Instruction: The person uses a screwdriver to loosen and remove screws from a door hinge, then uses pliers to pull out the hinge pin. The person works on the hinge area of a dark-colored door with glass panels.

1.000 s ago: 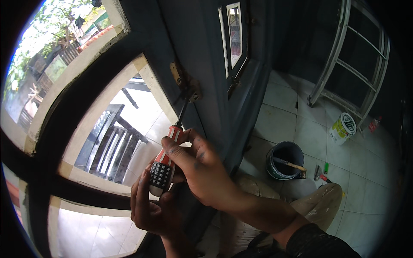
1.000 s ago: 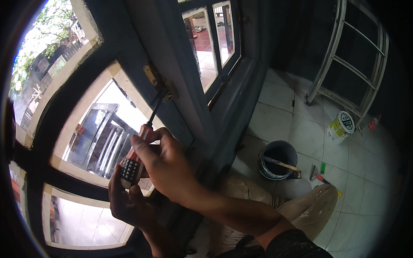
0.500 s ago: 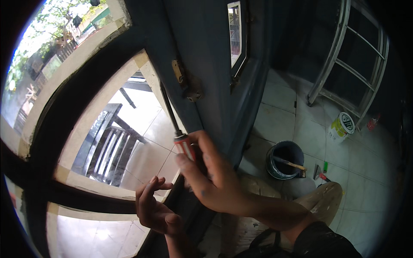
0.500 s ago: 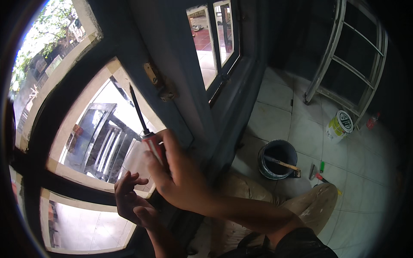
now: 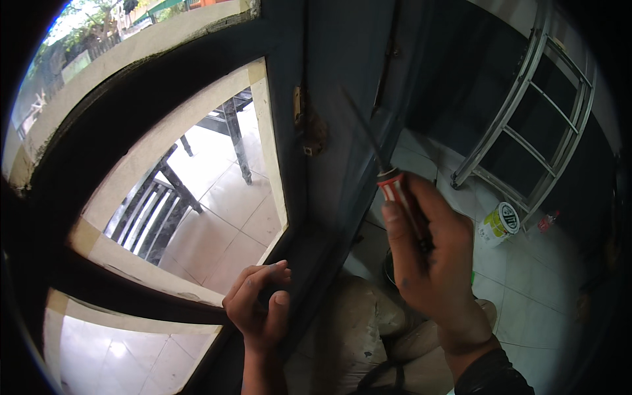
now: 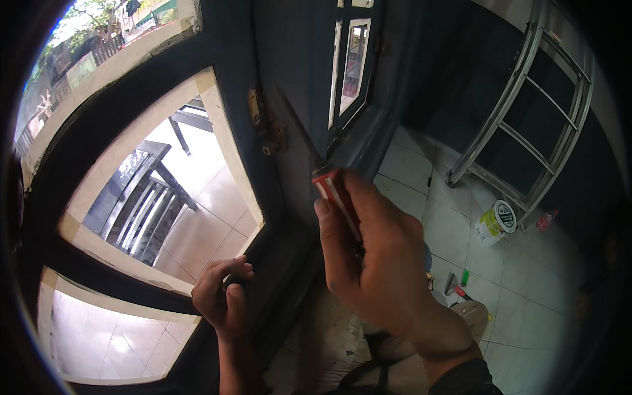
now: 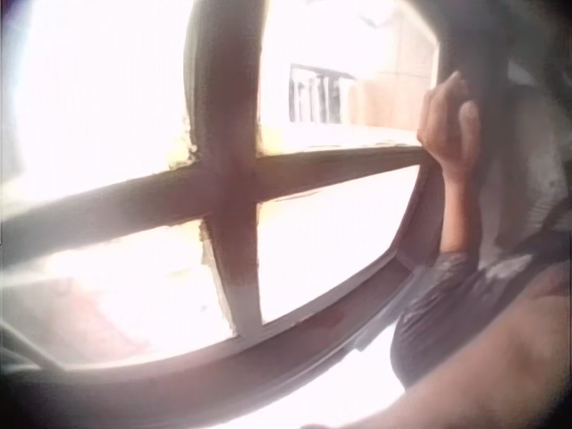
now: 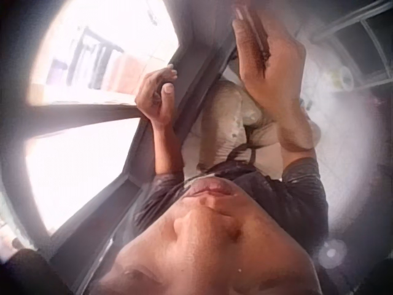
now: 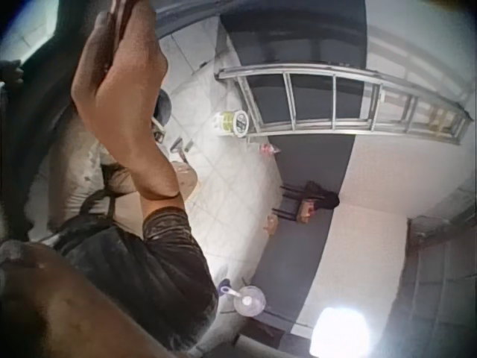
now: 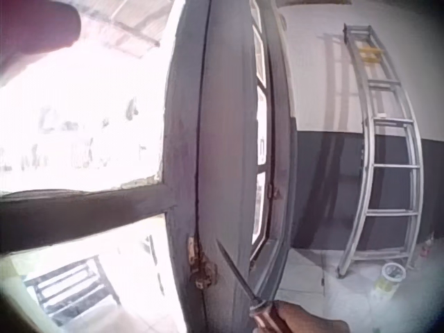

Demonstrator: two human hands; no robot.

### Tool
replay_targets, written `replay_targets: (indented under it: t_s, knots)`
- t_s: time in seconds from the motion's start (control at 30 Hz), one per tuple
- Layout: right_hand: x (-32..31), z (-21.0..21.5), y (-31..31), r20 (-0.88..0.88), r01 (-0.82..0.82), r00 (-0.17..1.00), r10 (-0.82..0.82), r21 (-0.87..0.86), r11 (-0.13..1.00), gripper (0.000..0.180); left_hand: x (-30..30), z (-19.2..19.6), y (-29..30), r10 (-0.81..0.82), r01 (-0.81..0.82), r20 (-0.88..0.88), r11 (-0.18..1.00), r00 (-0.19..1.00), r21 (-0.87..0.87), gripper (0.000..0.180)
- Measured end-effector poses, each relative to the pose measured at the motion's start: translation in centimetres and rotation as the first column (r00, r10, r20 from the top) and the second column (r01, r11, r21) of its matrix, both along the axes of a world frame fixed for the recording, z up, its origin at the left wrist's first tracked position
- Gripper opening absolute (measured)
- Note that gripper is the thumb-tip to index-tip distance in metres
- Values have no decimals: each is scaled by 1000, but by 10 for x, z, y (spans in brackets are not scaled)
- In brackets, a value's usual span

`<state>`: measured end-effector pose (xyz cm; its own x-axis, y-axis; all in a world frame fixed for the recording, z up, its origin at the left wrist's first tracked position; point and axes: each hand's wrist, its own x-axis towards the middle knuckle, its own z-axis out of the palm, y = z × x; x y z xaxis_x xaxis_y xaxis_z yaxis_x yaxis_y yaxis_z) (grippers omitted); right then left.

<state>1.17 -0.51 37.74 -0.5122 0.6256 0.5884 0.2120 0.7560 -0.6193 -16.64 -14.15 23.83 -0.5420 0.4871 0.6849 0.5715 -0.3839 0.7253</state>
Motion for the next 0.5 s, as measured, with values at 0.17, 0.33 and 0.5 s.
replay_targets:
  t_s: [0.17, 0.33, 0.5]
  knots:
    - [-11, -24, 21, 138, -21, 990, 0, 152, 988, 20, -1, -1, 4, -53, 53, 2, 998, 999, -15, 31]
    - [-6, -2, -3, -9, 23, 1000, -23, -15, 1000, 15, -2, -3, 0, -42, 42, 6, 998, 999, -47, 25]
    - [-11, -12, 22, 337, -3, 942, 15, -34, 999, 14, 0, -3, 7, -70, 69, -14, 995, 997, -70, 23]
